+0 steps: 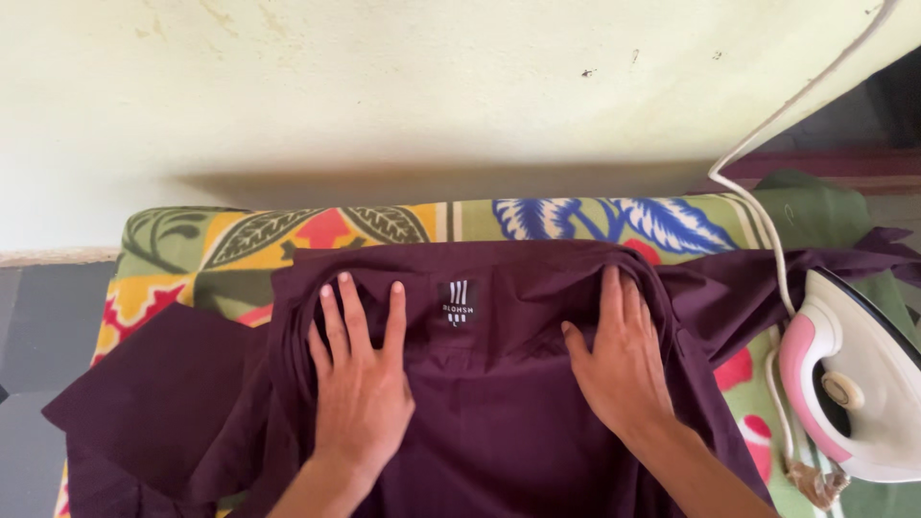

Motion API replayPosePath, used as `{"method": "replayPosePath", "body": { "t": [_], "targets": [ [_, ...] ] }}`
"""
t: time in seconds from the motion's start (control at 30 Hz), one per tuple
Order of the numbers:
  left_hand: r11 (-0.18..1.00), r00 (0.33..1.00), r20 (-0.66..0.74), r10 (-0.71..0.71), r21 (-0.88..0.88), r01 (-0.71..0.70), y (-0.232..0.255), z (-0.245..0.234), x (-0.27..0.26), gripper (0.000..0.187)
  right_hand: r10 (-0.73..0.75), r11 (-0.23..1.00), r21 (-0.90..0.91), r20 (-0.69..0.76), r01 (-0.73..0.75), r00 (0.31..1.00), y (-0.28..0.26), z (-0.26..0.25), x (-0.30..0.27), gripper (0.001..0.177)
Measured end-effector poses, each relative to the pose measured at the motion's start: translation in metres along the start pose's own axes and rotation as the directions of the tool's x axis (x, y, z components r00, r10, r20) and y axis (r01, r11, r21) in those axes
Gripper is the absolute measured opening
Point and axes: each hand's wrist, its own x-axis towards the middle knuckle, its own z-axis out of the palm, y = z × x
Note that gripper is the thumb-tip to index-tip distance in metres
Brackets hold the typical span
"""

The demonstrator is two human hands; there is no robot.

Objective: The person irons a maroon shirt on a patterned surface. They smooth the fabric with their hands, adjust the shirt's position, and use a white electric iron to press the collar, sleeves, and body of the shirt.

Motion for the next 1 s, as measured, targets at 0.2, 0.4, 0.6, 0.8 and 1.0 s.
{"method": "replayPosePath", "body": {
  "t": [0.2,0.4,0.6,0.8,1.0],
  "targets": [
    [0.978,0.99,0.029,0.14,-0.161,-0.134,-0.003,0.031,-0.023,0.08,-0.189,0.979,0.082,0.013,0.188,0.982,-0.011,0.023,-0.013,0.07],
    [0.983,0.993,0.041,-0.109,-0.147,0.114,0.004,0.058,-0.036,0.087,-0.232,0.97,0.059,-0.078,0.237,0.97,0.008,0.039,-0.034,0.068],
    [0.968,0.982,-0.156,0.11,-0.206,-0.142,-0.031,0.071,-0.055,0.093,-0.298,0.952,-0.067,0.01,0.298,0.955,0.064,0.033,-0.062,0.079],
    [0.943,0.941,-0.189,0.28,-0.13,-0.307,-0.088,0.118,-0.117,0.088,0.02,0.948,-0.313,0.225,0.053,0.974,0.107,0.031,-0.085,0.099],
    [0.987,0.85,-0.502,0.158,0.045,-0.156,-0.125,0.189,-0.159,0.08,0.032,0.866,-0.498,0.164,0.055,0.986,0.137,0.023,-0.094,0.111]
  ]
}}
